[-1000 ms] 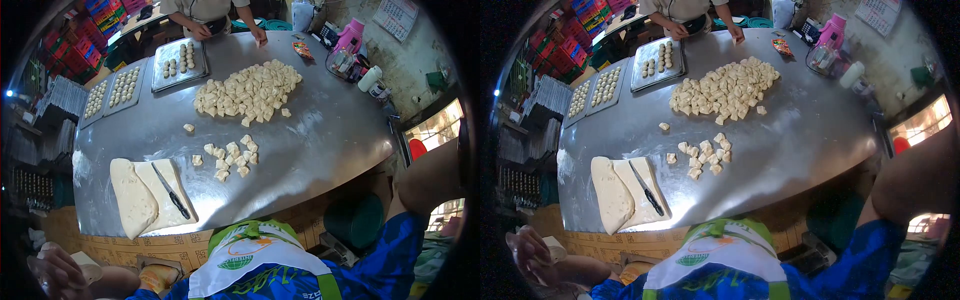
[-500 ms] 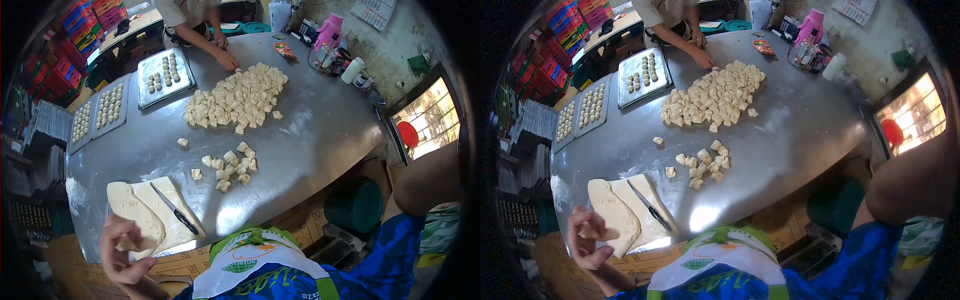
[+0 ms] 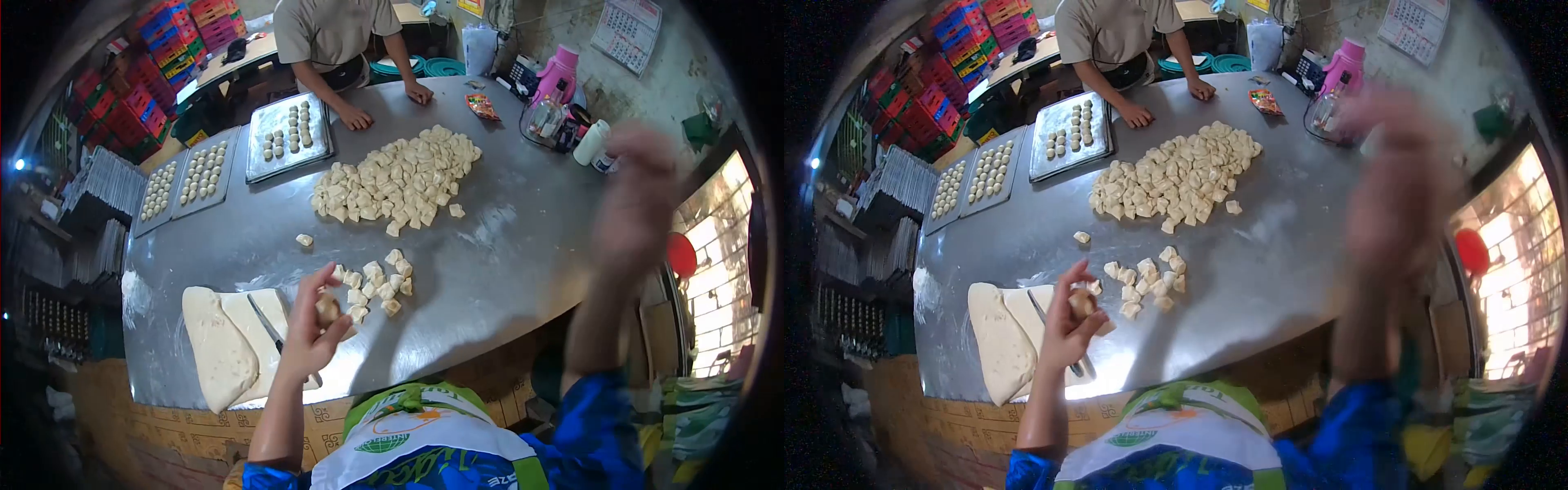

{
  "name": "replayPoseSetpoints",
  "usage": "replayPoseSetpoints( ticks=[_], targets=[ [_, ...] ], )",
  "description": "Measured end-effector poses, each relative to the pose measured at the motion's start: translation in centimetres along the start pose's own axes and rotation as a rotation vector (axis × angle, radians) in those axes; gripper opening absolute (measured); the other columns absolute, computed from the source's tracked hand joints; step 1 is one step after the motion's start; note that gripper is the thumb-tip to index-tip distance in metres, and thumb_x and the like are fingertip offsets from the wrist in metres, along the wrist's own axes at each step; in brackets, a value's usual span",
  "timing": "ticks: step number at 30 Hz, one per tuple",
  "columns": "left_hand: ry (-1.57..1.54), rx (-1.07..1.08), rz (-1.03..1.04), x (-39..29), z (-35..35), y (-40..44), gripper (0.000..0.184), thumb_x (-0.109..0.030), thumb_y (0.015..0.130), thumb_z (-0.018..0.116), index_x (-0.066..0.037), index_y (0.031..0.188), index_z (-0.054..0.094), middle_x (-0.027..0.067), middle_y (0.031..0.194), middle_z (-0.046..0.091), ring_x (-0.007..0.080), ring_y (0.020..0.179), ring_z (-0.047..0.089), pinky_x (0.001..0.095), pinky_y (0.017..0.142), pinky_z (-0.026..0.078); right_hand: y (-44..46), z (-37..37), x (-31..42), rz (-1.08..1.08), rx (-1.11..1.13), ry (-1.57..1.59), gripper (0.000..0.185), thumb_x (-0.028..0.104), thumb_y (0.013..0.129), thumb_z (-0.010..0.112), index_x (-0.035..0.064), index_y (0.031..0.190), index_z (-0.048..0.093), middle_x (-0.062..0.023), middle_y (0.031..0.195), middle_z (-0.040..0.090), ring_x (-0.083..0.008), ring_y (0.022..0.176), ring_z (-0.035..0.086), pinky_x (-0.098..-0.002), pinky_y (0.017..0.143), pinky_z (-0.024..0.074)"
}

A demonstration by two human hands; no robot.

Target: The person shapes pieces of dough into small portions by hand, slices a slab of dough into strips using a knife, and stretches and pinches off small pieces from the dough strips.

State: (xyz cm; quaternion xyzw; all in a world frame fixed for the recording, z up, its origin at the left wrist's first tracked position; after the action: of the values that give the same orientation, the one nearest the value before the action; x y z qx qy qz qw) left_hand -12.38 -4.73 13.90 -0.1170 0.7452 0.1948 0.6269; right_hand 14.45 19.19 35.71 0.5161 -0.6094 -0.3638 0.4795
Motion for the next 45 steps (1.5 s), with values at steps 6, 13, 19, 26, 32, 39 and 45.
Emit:
replayPoseSetpoints(
  ticks=[6,13,19,26,32,39,45],
  targets=[
    [-0.021,-0.064,0.25,-1.7,5.5,2.1,0.08,0.014,0.073,0.061,-0.01,0.147,0.043,0.0149,0.135,0.049,0.0229,0.096,0.057,0.0295,0.069,0.05,-16.9,15.4,5.9,0.241,0.545,0.328,0.047,0.024,0.079,0.08,0.0083,0.121,0.066,-0.0052,0.102,0.062,-0.0224,0.081,0.056,-0.0344,0.077,0.0463],
    [0.204,0.27,-0.028,9.0,2.9,1.8,0.058,0.006,0.077,0.063,-0.005,0.133,0.059,0.0121,0.109,0.066,0.0208,0.078,0.058,0.0288,0.064,0.048,-20.2,19.3,7.9,0.263,0.583,0.039,0.025,0.018,0.081,0.076,0.0061,0.103,0.069,-0.0038,0.09,0.063,-0.0228,0.077,0.056,-0.0348,0.078,0.0461],
    [-0.049,0.285,0.076,6.9,1.3,2.1,0.03,0.0,0.077,0.065,-0.001,0.107,0.068,0.0089,0.079,0.068,0.0199,0.062,0.055,0.0315,0.061,0.046,-21.9,21.7,9.1,0.43,0.511,0.206,0.014,0.01,0.082,0.07,0.0066,0.096,0.069,-0.0052,0.087,0.063,-0.0237,0.076,0.057,-0.036,0.076,0.0469],
    [0.747,0.58,-0.019,8.9,0.6,-0.1,0.036,0.004,0.075,0.06,-0.004,0.109,0.069,0.014,0.09,0.069,0.0351,0.071,0.062,0.0378,0.069,0.051,-27.2,25.7,2.7,0.919,0.816,-0.182,0.018,0.008,0.081,0.066,0.0074,0.098,0.069,-0.0093,0.089,0.065,-0.0253,0.074,0.058,-0.0373,0.071,0.0477],
    [0.032,0.169,0.205,10.9,-2.6,0.8,0.026,0.002,0.083,0.062,-0.003,0.108,0.069,0.0079,0.096,0.071,0.0221,0.078,0.063,0.0303,0.075,0.049,-28.0,27.0,6.8,1.014,0.77,0.114,0.013,0.009,0.081,0.066,0.0059,0.094,0.068,-0.0101,0.087,0.067,-0.026,0.069,0.059,-0.0367,0.066,0.0484],
    [0.302,0.488,-0.177,10.2,-3.6,2.8,0.029,0.001,0.083,0.064,-0.003,0.112,0.07,0.0079,0.095,0.071,0.0206,0.077,0.062,0.0287,0.074,0.049,-24.9,27.0,9.5,0.745,0.485,0.308,0.017,0.011,0.082,0.068,0.0046,0.098,0.067,-0.0096,0.09,0.068,-0.0241,0.072,0.059,-0.0341,0.067,0.0489],
    [0.487,0.54,0.01,11.7,0.8,1.0,0.031,0.0,0.084,0.063,-0.003,0.114,0.07,0.0092,0.095,0.071,0.0202,0.079,0.063,0.0287,0.073,0.049,-31.1,26.3,3.0,1.016,0.846,-0.083,0.029,0.011,0.081,0.072,0.0048,0.109,0.067,-0.0105,0.099,0.067,-0.0218,0.082,0.06,-0.0321,0.073,0.0484]
  ],
)
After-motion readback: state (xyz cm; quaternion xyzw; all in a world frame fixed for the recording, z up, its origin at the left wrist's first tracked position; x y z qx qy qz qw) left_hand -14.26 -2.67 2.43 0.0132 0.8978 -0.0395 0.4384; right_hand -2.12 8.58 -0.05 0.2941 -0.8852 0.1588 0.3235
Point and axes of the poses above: each hand's wrist, its own y-axis towards the middle knuckle, its own z-axis out of the palm, x = y × z, the point moved 4 cm from there along y, towards the middle knuckle
